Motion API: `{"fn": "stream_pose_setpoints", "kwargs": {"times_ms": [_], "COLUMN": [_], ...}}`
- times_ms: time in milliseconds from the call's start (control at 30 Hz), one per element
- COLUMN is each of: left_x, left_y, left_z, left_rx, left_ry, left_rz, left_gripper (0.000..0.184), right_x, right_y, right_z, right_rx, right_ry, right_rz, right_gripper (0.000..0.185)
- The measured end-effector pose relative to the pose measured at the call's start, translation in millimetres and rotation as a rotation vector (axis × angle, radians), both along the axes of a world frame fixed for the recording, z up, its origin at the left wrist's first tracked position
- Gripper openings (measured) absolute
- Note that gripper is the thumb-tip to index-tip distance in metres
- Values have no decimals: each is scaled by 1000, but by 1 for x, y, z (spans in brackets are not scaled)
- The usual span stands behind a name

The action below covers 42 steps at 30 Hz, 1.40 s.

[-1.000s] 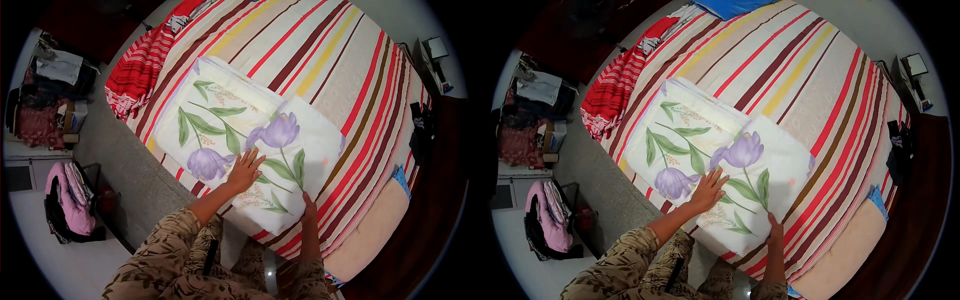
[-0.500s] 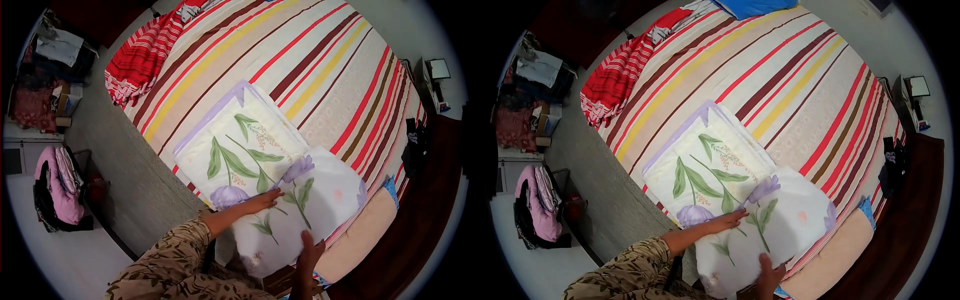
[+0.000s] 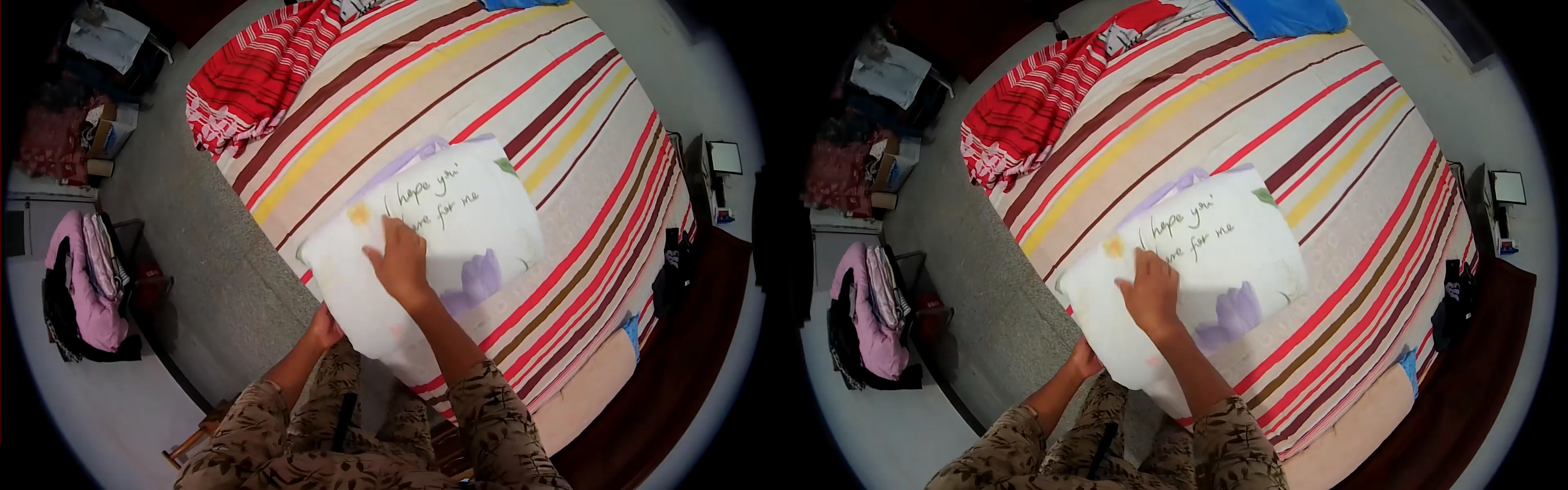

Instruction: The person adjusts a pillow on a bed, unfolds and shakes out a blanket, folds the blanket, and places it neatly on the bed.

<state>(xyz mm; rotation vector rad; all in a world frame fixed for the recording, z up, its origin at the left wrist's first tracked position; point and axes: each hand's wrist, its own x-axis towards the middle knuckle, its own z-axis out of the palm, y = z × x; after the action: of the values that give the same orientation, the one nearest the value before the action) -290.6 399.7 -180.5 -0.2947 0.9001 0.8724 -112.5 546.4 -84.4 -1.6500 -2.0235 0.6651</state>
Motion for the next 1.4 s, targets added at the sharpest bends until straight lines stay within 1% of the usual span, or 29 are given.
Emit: {"fn": "stream_pose_setpoints", "kwargs": {"times_ms": [33, 100, 133, 200, 267, 333, 367, 467, 533, 600, 667, 733, 767, 867, 900, 1000, 1033, 1067, 1133, 1167, 1233, 1333, 1400], "left_x": [-7, -19, -25, -41, -47, -38, -35, -36, -41, -43, -47, -53, -56, -65, -65, -66, -68, -71, -70, -68, -69, -72, -73], "left_y": [2, 15, 23, 39, 61, 97, 108, 126, 121, 105, 85, 66, 59, 56, 61, 81, 84, 86, 84, 83, 79, 79, 77], "left_z": [13, 43, 48, 41, 36, 54, 57, 60, 64, 77, 80, 77, 76, 66, 64, 55, 51, 48, 44, 43, 36, 39, 47], "left_rx": [-16, -48, -61, 45, 129, 190, 202, 228, 236, 259, 271, 270, 275, 256, 220, 139, 122, 104, 40, 13, 42, 70, 85], "left_ry": [18, -26, -48, 254, 510, 724, 743, 774, 759, 750, 718, 657, 631, 540, 545, 526, 500, 474, 471, 468, 434, 428, 424], "left_rz": [48, 89, 109, -5, -52, -22, -28, -84, -168, -146, -117, -83, -107, -138, -145, -171, -184, -196, -163, -147, -119, -120, -132], "left_gripper": [61, 62, 63, 65, 64, 60, 56, 51, 51, 48, 46, 44, 43, 48, 51, 58, 61, 63, 59, 57, 57, 58, 57], "right_x": [-6, -13, -14, -11, -7, -3, -1, 18, 53, 92, 128, 153, 160, 162, 162, 163, 163, 157, 143, 144, 145, 146, 148], "right_y": [-7, -21, -26, -26, -25, -19, -15, 1, 21, 46, 72, 96, 107, 132, 142, 169, 179, 186, 197, 199, 203, 197, 190], "right_z": [-5, -14, -19, -30, -38, -35, -32, -22, -5, 4, 1, -9, -13, -10, -8, -32, -44, -41, -27, -32, -45, -44, -20], "right_rx": [-87, -53, -34, -28, 24, -12, -29, 96, 171, 239, 288, -37, -199, -454, -561, -619, -590, -643, -750, -762, -783, -703, -794], "right_ry": [-154, -161, -165, -132, -86, -33, -4, -73, -103, -187, -241, 30, 167, 66, 53, 346, 394, 400, 413, 432, 467, 449, 464], "right_rz": [117, 180, 212, 240, 251, 276, 289, 151, -100, -336, -491, -526, -538, -354, -336, -378, -377, -356, -309, -307, -303, -364, -382], "right_gripper": [67, 70, 71, 68, 67, 64, 62, 60, 61, 64, 72, 78, 81, 86, 86, 86, 85, 85, 86, 86, 85, 74, 61]}}
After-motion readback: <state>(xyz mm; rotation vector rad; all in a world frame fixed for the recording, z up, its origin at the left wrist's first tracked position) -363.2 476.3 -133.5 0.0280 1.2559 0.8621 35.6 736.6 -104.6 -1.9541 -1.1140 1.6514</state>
